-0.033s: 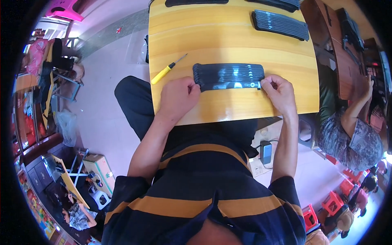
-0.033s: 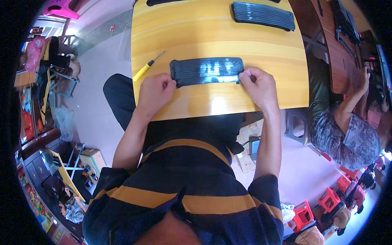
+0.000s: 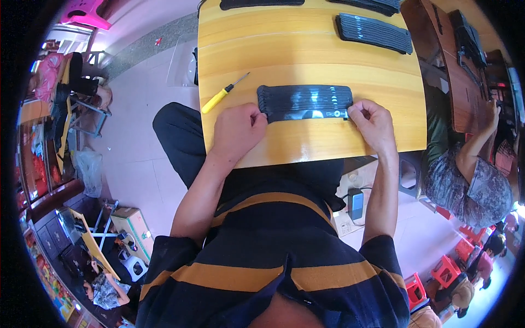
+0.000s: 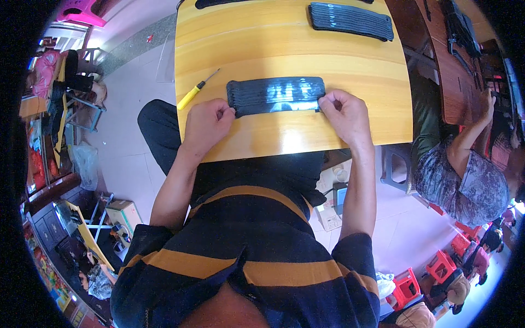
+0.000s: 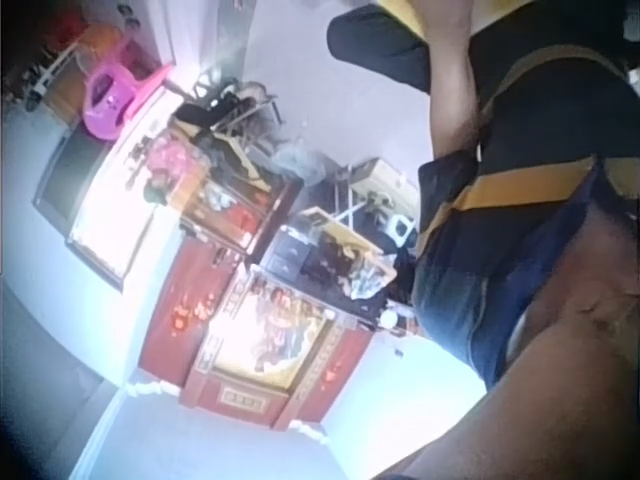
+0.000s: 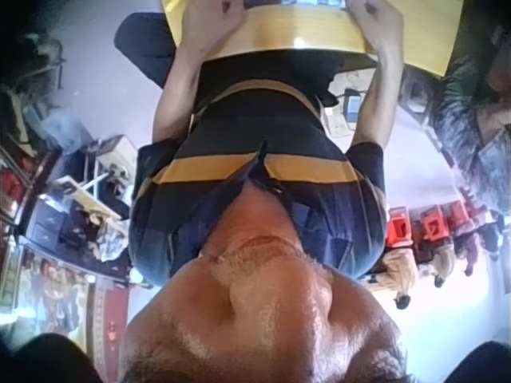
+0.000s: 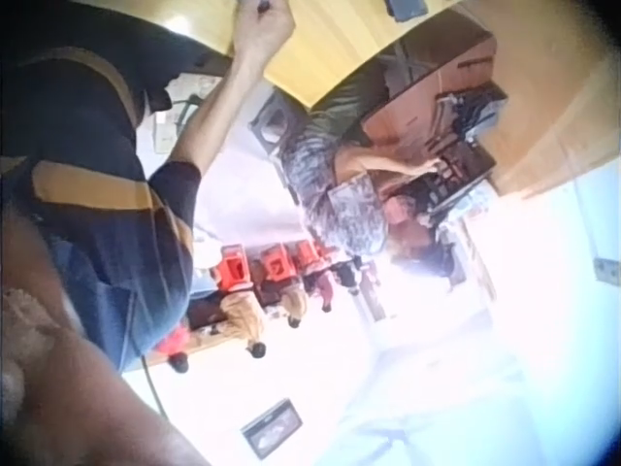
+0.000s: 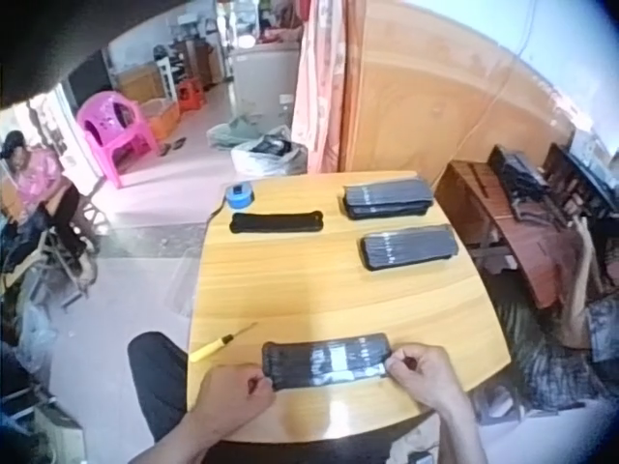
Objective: Assembling and inspecting black velcro or elastic gear straps at a workbench, attaching plastic components.
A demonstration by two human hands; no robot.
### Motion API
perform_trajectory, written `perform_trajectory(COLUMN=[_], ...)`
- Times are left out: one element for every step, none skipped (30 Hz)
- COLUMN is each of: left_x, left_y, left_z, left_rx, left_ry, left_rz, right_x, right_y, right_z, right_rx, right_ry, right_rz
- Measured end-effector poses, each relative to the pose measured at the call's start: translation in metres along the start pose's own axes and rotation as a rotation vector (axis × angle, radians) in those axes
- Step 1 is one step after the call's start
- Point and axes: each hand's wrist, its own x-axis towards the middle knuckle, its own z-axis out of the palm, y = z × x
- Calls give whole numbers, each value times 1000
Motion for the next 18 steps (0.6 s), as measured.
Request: perform_trajectory(left_x=[0,1,1,1,1,1,2,2,2,2,2,1,1,1,1,1,2,2], left_y=[-1,-2,-2,-1,-1,-1,-2,-3,-4,-4,-4,-3,-2,-2,-1,-2,-2,-2], left_z=[1,2,2,2,2,2,2,2,2,2,3,3,2,2,2,2,2,2], left_rx=[20,39,38,39,38,38,43,47,47,46,46,45,39,33,32,37,42,43], left_ry=[4,8,9,9,9,11,13,15,16,12,8,7,13,18,19,17,16,17], left_rz=[12,23,28,29,30,34,41,48,52,43,34,36,37,38,41,40,39,42], right_x=[0,-1,0,0,0,-1,-1,-1,-1,-1,-1,-1,-2,-2,-1,0,0,0], right_y=[0,1,2,2,1,-1,-3,-3,-2,-2,-3,-5,-5,-4,-3,-2,-2,-1], right_z=[0,0,1,0,0,0,0,1,2,2,3,3,3,3,3,3,3,4], right_rx=[-37,-42,-24,-6,-7,-10,-13,-14,-25,-37,-38,-54,-71,-72,-69,-66,-67,-64], right_ry=[-3,4,12,19,23,23,23,25,34,42,44,52,60,62,64,66,69,76], right_rz=[-10,-9,-8,-5,-7,-14,-22,-24,-19,-13,-14,-14,-13,-12,-16,-19,-19,-16])
